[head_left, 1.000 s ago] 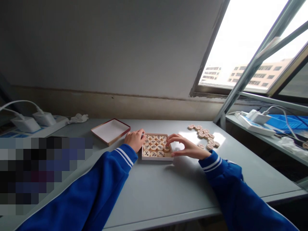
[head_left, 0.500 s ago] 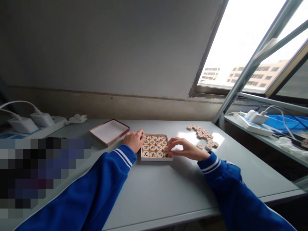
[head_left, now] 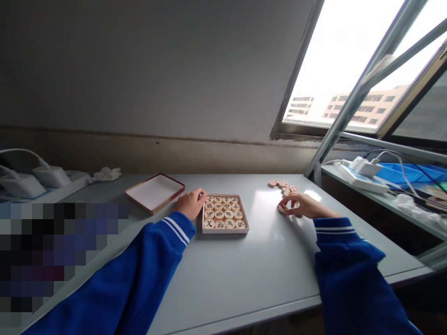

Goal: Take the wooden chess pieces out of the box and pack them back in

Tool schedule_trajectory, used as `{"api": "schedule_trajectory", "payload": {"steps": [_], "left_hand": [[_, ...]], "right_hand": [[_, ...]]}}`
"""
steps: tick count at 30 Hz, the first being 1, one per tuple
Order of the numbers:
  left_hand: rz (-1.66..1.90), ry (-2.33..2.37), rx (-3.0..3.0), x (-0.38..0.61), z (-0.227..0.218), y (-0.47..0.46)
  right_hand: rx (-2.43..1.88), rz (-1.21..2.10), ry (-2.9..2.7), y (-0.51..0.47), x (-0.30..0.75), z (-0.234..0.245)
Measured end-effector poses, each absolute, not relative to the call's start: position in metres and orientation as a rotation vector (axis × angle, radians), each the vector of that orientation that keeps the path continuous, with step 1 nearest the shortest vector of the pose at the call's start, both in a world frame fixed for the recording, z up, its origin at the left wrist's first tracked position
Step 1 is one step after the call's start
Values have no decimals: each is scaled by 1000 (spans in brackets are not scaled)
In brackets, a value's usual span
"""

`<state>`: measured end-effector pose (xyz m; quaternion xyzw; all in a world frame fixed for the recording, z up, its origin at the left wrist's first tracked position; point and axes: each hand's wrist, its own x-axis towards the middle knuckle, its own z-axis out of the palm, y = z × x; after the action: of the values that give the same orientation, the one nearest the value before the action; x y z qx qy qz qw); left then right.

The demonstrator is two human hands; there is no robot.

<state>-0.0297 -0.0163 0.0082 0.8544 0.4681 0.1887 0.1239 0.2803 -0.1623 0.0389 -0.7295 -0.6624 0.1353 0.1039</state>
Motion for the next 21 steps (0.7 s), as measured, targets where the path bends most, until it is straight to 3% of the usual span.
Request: {"api": "schedule_trajectory", "payload": {"steps": [7, 13, 18, 21], "left_hand": [[598, 1290, 2438, -30, 4, -13], [580, 1269, 2422, -29, 3, -11], [579, 1290, 2506, -28, 8, -17], [524, 1266, 2587, -28, 9, -19]], "right_hand": [[-1796, -31, -2068, -127, 193, 39], [-1719, -117, -2214, -81, 121, 34], [-1789, -80, -2216, -68, 133, 33], [-2038, -286, -1933, -73, 176, 36]]}}
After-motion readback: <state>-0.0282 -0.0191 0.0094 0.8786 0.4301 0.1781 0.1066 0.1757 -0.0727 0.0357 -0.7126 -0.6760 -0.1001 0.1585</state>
